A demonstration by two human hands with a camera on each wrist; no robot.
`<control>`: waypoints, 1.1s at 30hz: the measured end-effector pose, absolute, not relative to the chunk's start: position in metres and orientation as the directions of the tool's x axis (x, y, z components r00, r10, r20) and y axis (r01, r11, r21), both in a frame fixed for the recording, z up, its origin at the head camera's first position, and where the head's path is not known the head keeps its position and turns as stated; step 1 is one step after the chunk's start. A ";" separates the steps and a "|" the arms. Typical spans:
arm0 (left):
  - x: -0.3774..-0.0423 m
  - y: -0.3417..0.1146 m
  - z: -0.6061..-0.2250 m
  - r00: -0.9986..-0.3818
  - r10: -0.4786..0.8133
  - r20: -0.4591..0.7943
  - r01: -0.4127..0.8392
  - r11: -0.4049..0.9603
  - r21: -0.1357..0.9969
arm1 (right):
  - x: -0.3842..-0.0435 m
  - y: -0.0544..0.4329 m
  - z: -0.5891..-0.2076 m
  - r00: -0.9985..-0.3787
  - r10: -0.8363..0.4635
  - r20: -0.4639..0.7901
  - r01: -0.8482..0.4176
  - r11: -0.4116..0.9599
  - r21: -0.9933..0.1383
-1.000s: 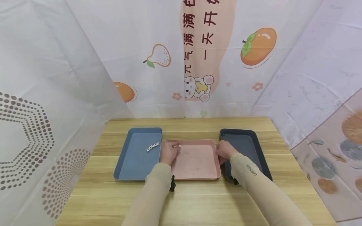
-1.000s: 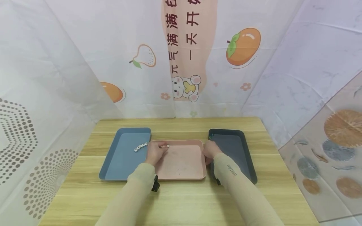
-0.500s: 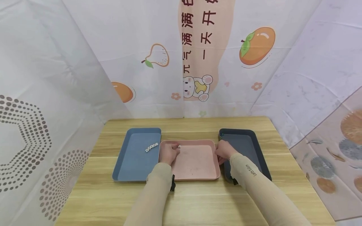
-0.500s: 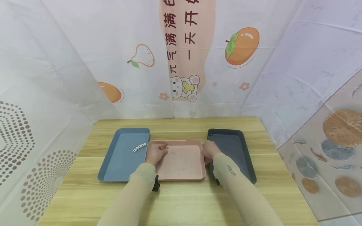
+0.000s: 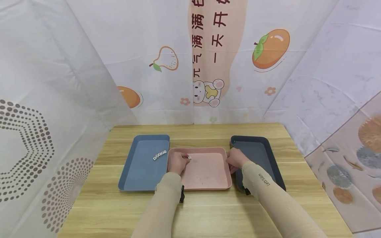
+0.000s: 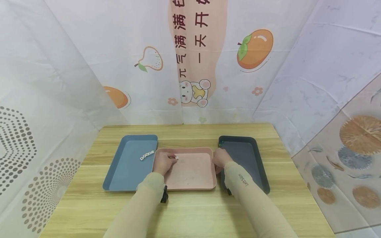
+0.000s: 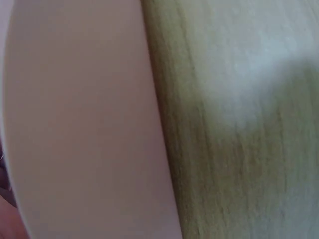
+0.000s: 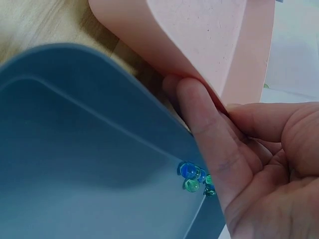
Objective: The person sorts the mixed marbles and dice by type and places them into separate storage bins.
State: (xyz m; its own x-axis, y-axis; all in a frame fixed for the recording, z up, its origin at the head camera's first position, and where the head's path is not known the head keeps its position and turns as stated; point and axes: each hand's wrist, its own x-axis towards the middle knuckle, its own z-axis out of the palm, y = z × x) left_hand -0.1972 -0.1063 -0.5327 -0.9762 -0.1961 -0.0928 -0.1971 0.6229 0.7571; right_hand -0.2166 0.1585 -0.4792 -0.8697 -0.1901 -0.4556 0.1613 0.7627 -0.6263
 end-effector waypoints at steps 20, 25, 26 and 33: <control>-0.197 -0.108 -0.532 -0.990 -0.121 -0.073 -0.136 0.675 0.725 | -0.216 0.158 -0.479 -0.871 -0.193 -0.452 0.161 0.758 -0.633; -0.198 -0.116 -0.530 -0.995 -0.085 -0.056 -0.097 0.638 0.764 | -0.216 0.158 -0.479 -0.869 -0.188 -0.457 0.163 0.764 -0.625; -0.199 -0.118 -0.528 -0.995 -0.080 -0.057 -0.095 0.624 0.776 | -0.216 0.158 -0.479 -0.869 -0.188 -0.458 0.163 0.765 -0.623; -0.196 -0.142 -0.503 -0.988 -0.066 -0.139 -0.152 0.537 0.830 | -0.216 0.157 -0.478 -0.869 -0.194 -0.455 0.153 0.769 -0.621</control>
